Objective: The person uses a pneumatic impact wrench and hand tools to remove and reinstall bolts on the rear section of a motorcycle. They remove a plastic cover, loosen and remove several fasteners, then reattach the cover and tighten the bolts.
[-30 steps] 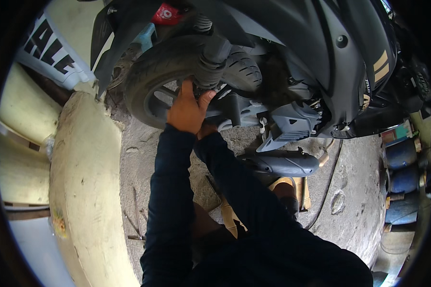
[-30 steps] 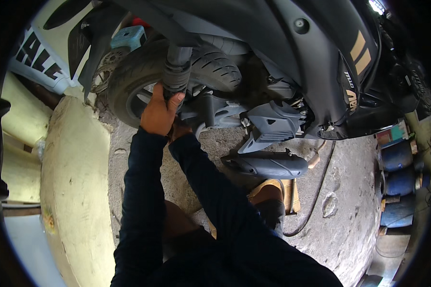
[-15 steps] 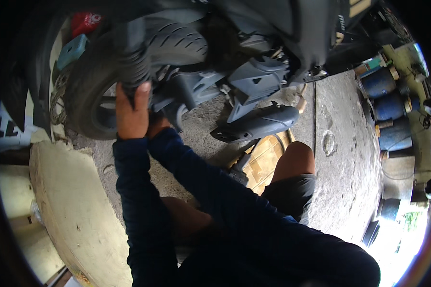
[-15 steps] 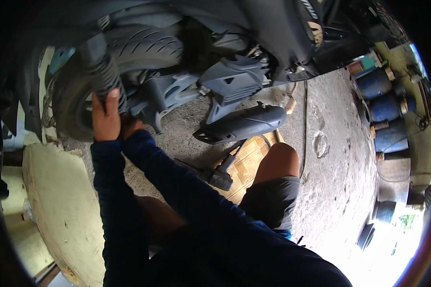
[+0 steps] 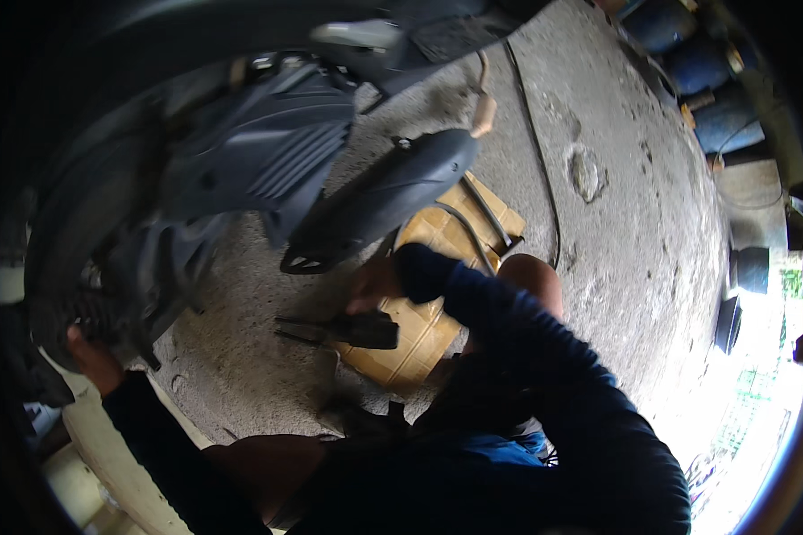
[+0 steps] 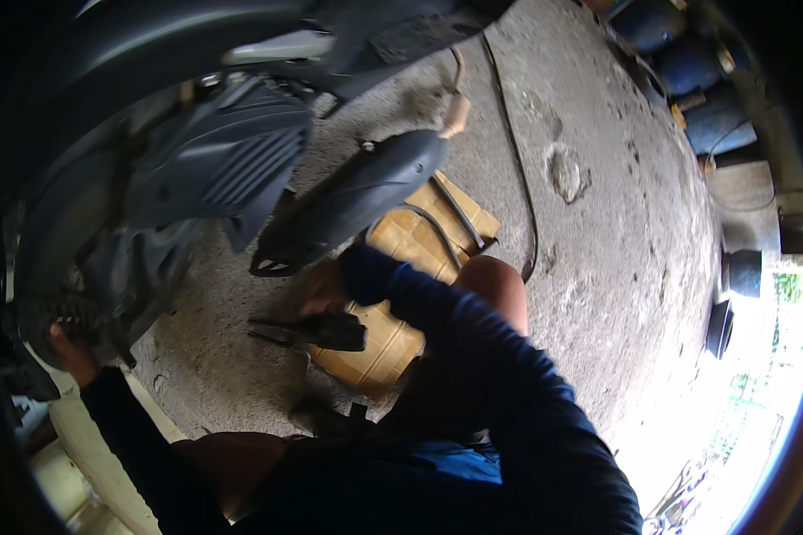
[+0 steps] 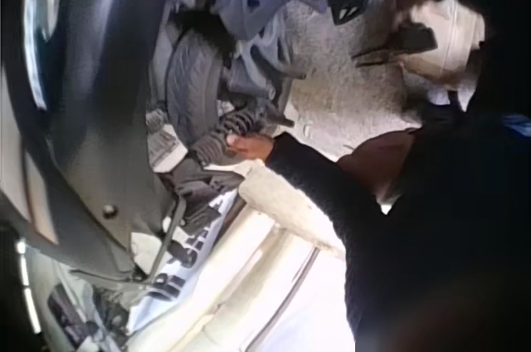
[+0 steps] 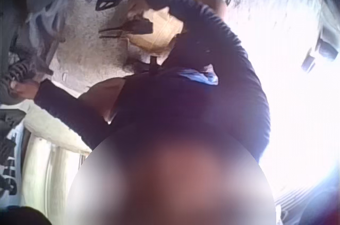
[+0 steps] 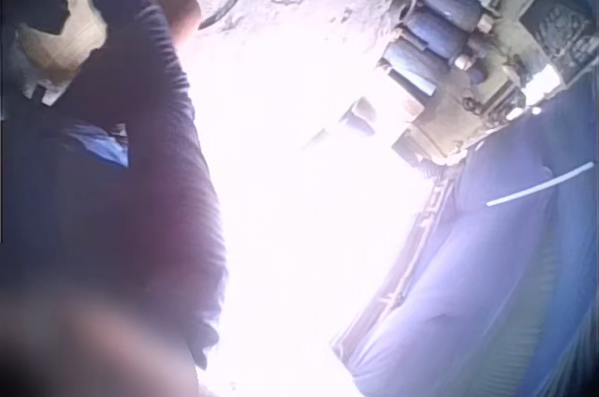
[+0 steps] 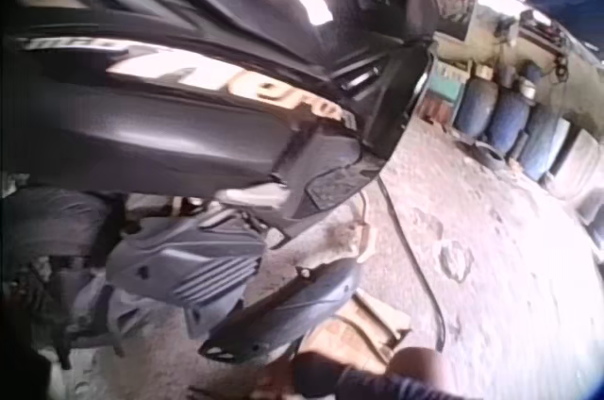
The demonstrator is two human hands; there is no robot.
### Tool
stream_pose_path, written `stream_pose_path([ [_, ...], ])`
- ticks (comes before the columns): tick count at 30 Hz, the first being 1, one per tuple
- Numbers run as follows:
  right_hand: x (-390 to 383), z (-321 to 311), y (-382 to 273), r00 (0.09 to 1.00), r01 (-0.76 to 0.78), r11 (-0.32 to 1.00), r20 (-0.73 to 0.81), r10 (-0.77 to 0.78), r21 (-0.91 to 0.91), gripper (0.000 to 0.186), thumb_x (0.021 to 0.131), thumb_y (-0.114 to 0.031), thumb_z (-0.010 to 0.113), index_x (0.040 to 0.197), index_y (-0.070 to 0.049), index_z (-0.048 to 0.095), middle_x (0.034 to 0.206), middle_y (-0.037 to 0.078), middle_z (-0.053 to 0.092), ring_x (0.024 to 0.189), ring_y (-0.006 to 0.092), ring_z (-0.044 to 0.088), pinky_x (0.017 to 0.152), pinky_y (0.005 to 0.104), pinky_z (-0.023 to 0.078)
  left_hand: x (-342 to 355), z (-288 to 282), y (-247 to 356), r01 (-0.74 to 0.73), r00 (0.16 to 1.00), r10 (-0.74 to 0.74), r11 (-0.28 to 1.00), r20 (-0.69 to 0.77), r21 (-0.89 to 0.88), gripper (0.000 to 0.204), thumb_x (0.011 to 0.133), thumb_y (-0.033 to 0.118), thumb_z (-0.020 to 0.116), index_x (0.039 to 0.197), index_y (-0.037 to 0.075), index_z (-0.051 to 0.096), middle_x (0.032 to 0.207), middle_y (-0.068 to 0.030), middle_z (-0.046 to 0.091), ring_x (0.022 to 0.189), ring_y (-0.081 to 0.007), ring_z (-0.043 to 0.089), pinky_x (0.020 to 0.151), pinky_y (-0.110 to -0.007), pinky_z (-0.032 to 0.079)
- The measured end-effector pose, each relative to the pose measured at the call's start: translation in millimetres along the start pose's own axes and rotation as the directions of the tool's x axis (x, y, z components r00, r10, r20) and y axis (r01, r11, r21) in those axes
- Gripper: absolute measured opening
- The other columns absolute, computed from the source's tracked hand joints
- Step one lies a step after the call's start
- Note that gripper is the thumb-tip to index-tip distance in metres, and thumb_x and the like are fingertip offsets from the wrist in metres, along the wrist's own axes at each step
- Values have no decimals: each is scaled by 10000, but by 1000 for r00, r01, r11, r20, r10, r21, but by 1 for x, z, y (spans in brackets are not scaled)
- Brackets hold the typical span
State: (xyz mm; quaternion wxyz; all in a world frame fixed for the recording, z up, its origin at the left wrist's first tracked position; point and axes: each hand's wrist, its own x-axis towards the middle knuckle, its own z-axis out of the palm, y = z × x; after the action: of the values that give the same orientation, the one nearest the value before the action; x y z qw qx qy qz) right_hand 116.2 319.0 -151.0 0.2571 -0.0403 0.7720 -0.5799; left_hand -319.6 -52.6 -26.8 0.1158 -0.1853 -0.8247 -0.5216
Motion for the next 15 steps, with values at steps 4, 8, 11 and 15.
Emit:
stream_pose_path([
  [4, -220, -76, 128, 495, -117, 901, -762, 417, 417, 281, 960, -278, 561, 1129, -62, 623, 854, 119, 657, 738, 193, 641, 652, 348, 540, 25, -24, -9, 204, 975, -173, 945, 139, -256, 633, 1012, 513, 438, 1413, 24, 468, 1427, -135, 495, 1280, -251, 488, 1108, -368, 334],
  [8, -347, -71, 207, -182, -279, 853, -897, 403, 440, 329, 955, -349, 520, 965, -35, 615, 772, 119, 639, 660, 199, 635, 557, 363, 506, 37, -45, 6, 368, 928, -311, 849, 206, -378, 534, 994, 478, 496, 1410, 143, 494, 1428, -84, 513, 1316, -237, 478, 1123, -418, 341],
  [11, -334, -43, 227, -33, -190, 753, -770, 637, 630, 299, 923, -299, 592, 1006, -21, 664, 840, 143, 667, 680, 214, 667, 578, 348, 541, 29, -45, 23, 369, 924, -300, 867, 239, -336, 522, 984, 464, 526, 1398, 146, 505, 1421, -83, 516, 1299, -232, 493, 1109, -446, 359],
  [15, -250, -79, 185, 32, -459, 873, -979, 201, 164, 267, 926, -241, 597, 1101, -52, 666, 941, 160, 685, 891, 311, 675, 800, 415, 542, 23, -26, 25, 249, 964, -233, 961, 127, -120, 485, 952, 365, 623, 1365, 124, 544, 1338, -66, 579, 1231, -215, 543, 1014, -408, 451],
])
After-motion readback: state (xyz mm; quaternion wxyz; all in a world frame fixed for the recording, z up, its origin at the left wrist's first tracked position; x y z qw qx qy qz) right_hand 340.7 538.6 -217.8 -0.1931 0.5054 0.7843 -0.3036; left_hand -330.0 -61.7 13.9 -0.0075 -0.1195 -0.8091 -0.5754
